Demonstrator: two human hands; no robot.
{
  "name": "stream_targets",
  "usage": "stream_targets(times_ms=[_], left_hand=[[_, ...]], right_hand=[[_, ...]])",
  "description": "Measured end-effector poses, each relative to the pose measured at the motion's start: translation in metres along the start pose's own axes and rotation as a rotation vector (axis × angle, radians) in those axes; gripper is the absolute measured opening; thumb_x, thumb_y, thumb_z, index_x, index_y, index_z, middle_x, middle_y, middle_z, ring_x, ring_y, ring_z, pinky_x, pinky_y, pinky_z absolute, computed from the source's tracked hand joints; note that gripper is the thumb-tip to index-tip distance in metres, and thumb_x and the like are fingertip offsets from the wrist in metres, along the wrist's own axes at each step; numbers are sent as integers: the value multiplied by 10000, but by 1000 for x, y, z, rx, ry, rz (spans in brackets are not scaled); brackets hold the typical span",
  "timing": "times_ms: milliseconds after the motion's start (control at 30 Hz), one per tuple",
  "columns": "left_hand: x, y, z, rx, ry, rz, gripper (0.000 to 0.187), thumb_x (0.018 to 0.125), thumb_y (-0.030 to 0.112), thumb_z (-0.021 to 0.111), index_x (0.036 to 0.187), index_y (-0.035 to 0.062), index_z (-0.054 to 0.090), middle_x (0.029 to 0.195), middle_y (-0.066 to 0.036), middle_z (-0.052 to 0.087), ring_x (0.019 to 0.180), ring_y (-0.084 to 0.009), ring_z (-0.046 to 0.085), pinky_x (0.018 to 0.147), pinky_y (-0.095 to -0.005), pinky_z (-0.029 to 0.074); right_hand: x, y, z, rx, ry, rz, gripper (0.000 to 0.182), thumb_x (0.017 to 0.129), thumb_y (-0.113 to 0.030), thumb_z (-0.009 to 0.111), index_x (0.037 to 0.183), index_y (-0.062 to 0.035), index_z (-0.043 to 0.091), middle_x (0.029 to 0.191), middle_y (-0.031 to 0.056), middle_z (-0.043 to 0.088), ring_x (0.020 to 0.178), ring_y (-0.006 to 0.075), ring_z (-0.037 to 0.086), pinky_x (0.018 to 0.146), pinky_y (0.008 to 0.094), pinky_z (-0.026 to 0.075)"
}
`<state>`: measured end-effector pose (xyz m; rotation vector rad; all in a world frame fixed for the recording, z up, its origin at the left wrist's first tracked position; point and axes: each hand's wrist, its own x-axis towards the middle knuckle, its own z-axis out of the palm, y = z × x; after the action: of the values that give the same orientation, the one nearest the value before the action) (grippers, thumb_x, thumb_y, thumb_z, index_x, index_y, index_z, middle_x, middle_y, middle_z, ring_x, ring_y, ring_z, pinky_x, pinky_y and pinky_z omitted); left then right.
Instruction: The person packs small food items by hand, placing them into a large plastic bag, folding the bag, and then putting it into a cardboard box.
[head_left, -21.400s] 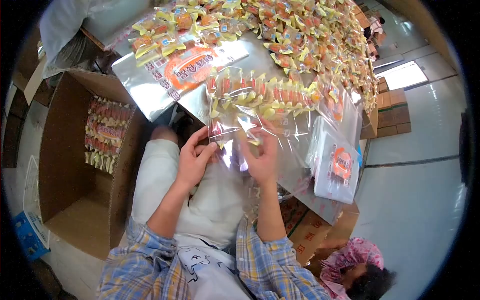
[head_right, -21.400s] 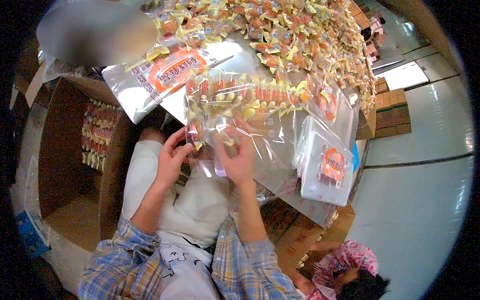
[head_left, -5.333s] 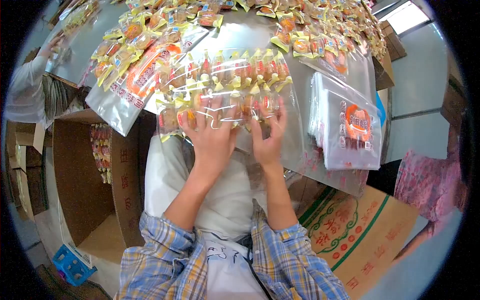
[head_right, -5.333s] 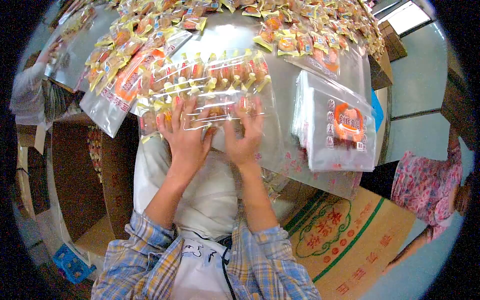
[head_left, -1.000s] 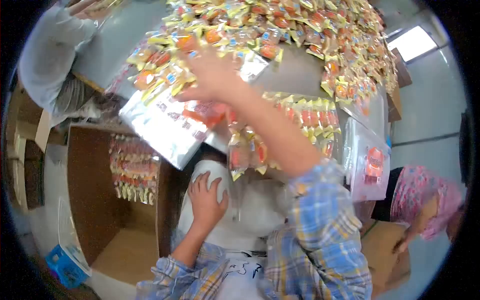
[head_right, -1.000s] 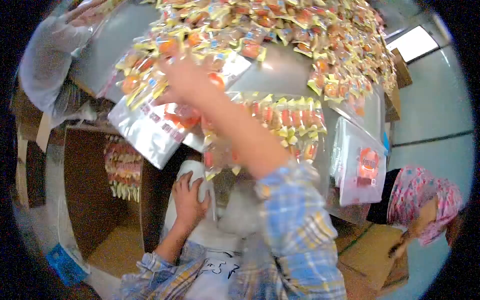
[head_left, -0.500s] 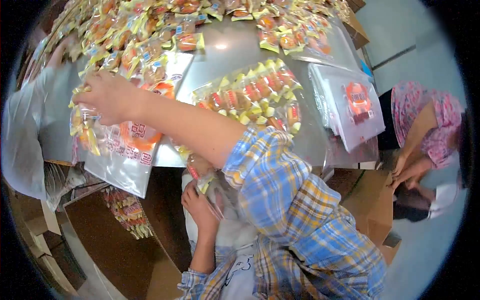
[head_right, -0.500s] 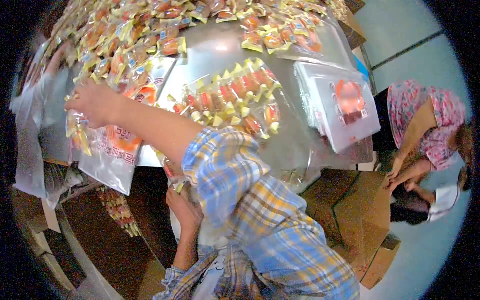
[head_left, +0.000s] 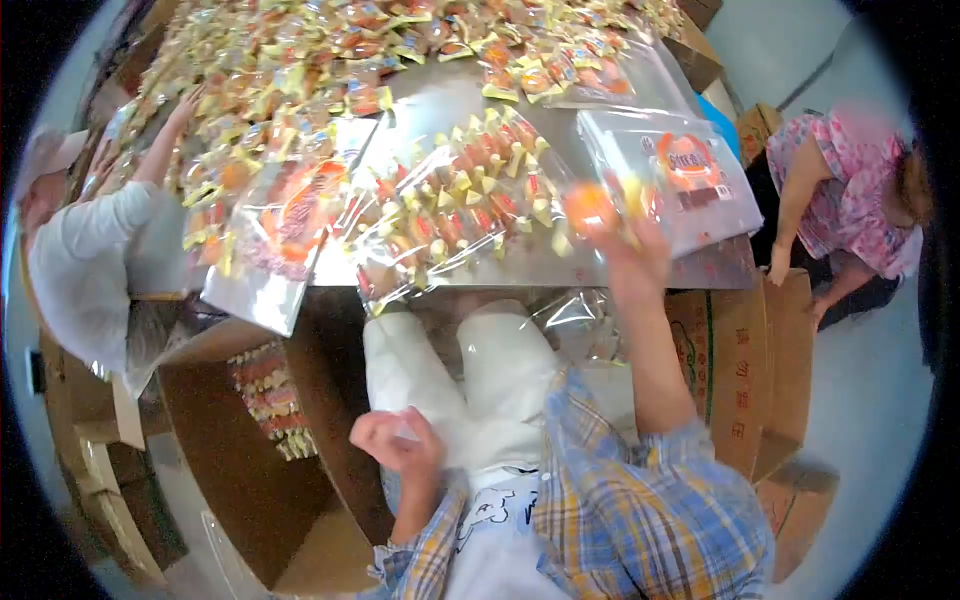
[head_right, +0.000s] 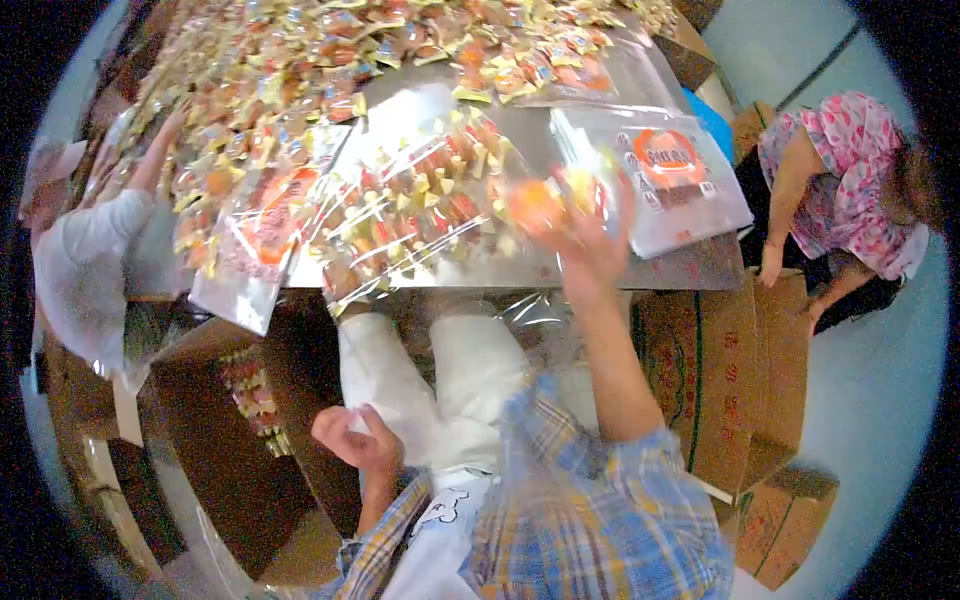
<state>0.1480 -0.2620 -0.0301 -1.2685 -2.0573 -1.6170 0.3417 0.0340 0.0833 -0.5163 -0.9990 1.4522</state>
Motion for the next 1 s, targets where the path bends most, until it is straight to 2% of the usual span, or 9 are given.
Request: stream_targets(times_ms=[100,233,300,433,567,700,733,833,1000], left_hand=[[24,71,-5,-198,-305,56,477,799,70,842,1222,49,621,1292,-165,567,1134,-325,578,938,-451,500],[24,125,31,-745,-589,-483,714,818,158,902,1423,19,550,1376,-143,617,1196,-260,642,935,-389,541],[21,145,37,-977,-664,-594,627,885,115,849,1431,28,554,1359,-104,649,1220,-213,650,917,-337,557],[13,176,32,-1125,-612,-530,566,918,38,794,1430,33,552,1330,-80,657,1200,-188,655,937,-330,580],[-1,189,15,-1140,-594,-454,752,902,49,814,1549,3,434,1442,-106,586,1335,-222,572,1090,-388,503],[-1,165,9,-1058,-622,-558,689,956,110,761,1542,-37,431,1428,-113,597,1346,-197,554,1132,-350,445],[6,161,5,-1126,-668,-655,587,1036,246,653,1509,-47,469,1356,-106,641,1302,-187,580,1103,-331,454],[13,138,17,-1070,-710,-671,565,1083,369,525,1473,-39,509,1317,-110,668,1274,-183,597,1086,-325,454],[36,128,44,-1209,-625,-1042,658,1075,573,434,1490,68,507,1354,-83,661,1251,-218,637,1053,-396,501]], right_hand=[[-87,-12,-33,10,139,58,907,917,-289,717,1647,-197,188,1498,289,477,1369,435,542,1024,586,581],[-148,-41,-22,111,-231,194,943,858,-185,770,1623,-147,220,1455,300,550,1341,412,579,1066,526,543],[-162,-63,-18,109,-283,134,947,817,-140,747,1615,-114,239,1525,266,496,1372,392,552,1131,513,484],[-180,-94,-35,17,-382,12,932,803,-167,759,1614,-58,313,1565,152,461,1387,278,521,1166,434,435],[-196,-88,-35,-127,-518,130,970,772,-127,801,1619,-19,342,1615,92,432,1380,187,507,1182,370,389],[-191,-83,-12,-33,-471,190,798,758,-49,787,1491,-9,476,1629,163,410,1406,223,494,1191,382,366],[-187,-78,-7,-13,-420,144,739,740,-21,780,1432,-28,519,1576,188,457,1407,260,492,1182,407,375],[-169,-67,-9,-512,-520,-235,770,711,-18,790,1439,-54,543,1497,180,516,1408,290,488,1181,430,381],[-142,-50,7,-703,-642,-350,741,731,-47,855,1419,-49,580,1454,198,576,1437,352,491,1195,468,381]])
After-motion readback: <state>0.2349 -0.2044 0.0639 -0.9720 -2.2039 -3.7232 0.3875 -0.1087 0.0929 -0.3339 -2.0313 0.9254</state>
